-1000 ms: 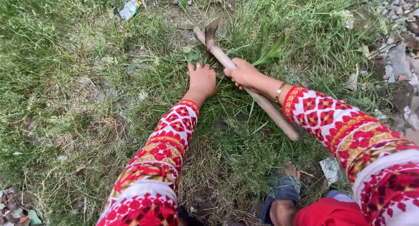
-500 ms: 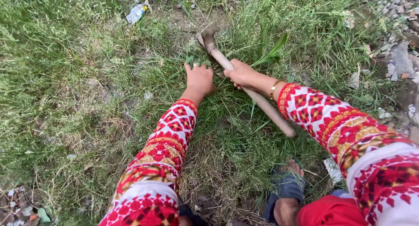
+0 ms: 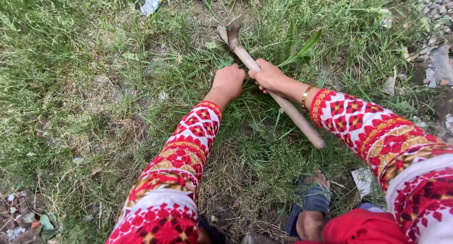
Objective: The person uses a pickaxe and their hands to clear grass and weeds from the soil.
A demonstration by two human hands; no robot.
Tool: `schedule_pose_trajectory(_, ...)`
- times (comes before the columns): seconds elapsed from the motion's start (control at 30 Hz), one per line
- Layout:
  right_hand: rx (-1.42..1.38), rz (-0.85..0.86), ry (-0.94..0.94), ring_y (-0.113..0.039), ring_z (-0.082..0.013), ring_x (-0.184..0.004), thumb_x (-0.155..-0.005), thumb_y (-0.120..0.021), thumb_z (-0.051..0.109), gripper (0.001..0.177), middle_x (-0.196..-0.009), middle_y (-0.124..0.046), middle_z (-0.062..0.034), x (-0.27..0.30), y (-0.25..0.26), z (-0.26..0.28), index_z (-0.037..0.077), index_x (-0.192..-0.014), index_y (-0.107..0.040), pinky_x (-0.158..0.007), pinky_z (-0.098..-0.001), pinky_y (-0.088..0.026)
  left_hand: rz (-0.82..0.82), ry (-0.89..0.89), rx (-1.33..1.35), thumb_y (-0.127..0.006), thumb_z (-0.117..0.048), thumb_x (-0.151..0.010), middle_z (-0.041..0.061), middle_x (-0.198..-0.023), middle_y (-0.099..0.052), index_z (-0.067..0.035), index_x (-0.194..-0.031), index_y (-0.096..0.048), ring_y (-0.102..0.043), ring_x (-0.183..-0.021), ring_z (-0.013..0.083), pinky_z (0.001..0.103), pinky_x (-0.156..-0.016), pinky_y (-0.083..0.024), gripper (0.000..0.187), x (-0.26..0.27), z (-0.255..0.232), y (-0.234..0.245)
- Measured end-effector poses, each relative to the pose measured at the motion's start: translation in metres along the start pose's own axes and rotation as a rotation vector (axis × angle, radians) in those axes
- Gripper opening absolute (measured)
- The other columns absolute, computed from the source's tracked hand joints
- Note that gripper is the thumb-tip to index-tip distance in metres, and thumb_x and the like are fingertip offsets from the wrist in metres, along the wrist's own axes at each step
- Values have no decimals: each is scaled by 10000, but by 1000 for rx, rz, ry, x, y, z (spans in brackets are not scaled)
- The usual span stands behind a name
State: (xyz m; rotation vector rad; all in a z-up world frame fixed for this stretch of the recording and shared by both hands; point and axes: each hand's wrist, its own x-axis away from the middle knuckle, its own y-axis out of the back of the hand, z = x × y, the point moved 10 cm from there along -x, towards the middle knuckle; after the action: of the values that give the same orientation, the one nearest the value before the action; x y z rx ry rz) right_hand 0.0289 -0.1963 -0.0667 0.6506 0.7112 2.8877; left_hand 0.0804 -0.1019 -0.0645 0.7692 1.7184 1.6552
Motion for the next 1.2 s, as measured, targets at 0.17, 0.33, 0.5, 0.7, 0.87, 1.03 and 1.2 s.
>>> schedule_pose_trajectory(0.17, 5, 14, -23, -507, -114, -551, -998, -576, 224, 268, -770, -536, -17, 1, 6, 9, 46, -1189, -513, -453, -293, -456, 75, -22, -16, -743, -184, -805, 142, -1088, -692, -90, -1021, -726, -710, -988, 292, 412, -830, -583, 236, 0, -8, 11)
schedule_pose_trajectory(0.33, -5, 4, 28, -513, -111, -543, -987, -576, 222, 270, -757, -541, -16, 2, 4, 12, 63, -1195, -512, -452, -288, -460, 54, -30, -61, -747, -190, -813, 128, -1040, -712, -97, -990, -744, -717, -988, 289, 407, -824, -591, 200, 5, -8, 7)
schedule_pose_trajectory(0.5, 37, -8, -25, -512, -114, -536, -986, -587, 239, 267, -747, -538, -17, 2, 8, 6, 65, -1173, -511, -452, -297, -456, 90, -16, -69, -719, -189, -857, 121, -1051, -731, -118, -1010, -756, -725, -1006, 282, 407, -838, -592, 173, 5, -4, 5)
schedule_pose_trajectory(0.7, 6, -6, 16, -514, -106, -543, -988, -577, 234, 238, -749, -542, -4, 0, 10, 8, 73, -1153, -520, -463, -294, -465, 219, 3, -141, -714, -236, -876, 112, -1089, -736, -119, -1060, -750, -721, -1037, 275, 398, -857, -591, 221, 8, -1, -1)
schedule_pose_trajectory(0.87, 41, -12, 19, -524, -111, -535, -981, -575, 223, 234, -751, -554, -18, 2, 6, 7, 75, -1153, -520, -463, -298, -469, 158, -13, -164, -674, -198, -917, 115, -1126, -714, -130, -1078, -755, -715, -1041, 276, 404, -847, -593, 193, 5, -3, -10)
schedule_pose_trajectory(1.03, 25, 0, 2, -519, -107, -536, -987, -575, 228, 227, -749, -553, -15, 8, 5, 13, 82, -1153, -522, -458, -294, -463, 145, -11, -173, -698, -188, -873, 110, -1289, -586, -116, -1107, -744, -681, -1074, 284, 403, -835, -587, 248, 4, -9, 2)
schedule_pose_trajectory(1.2, 17, 5, -9, -508, -108, -533, -994, -580, 227, 235, -743, -540, -12, 4, 3, 7, 71, -1154, -508, -439, -286, -448, 185, -9, -158, -699, -168, -891, 98, -1333, -563, -97, -1124, -743, -675, -1099, 273, 400, -847, -588, 248, 5, -10, -4)
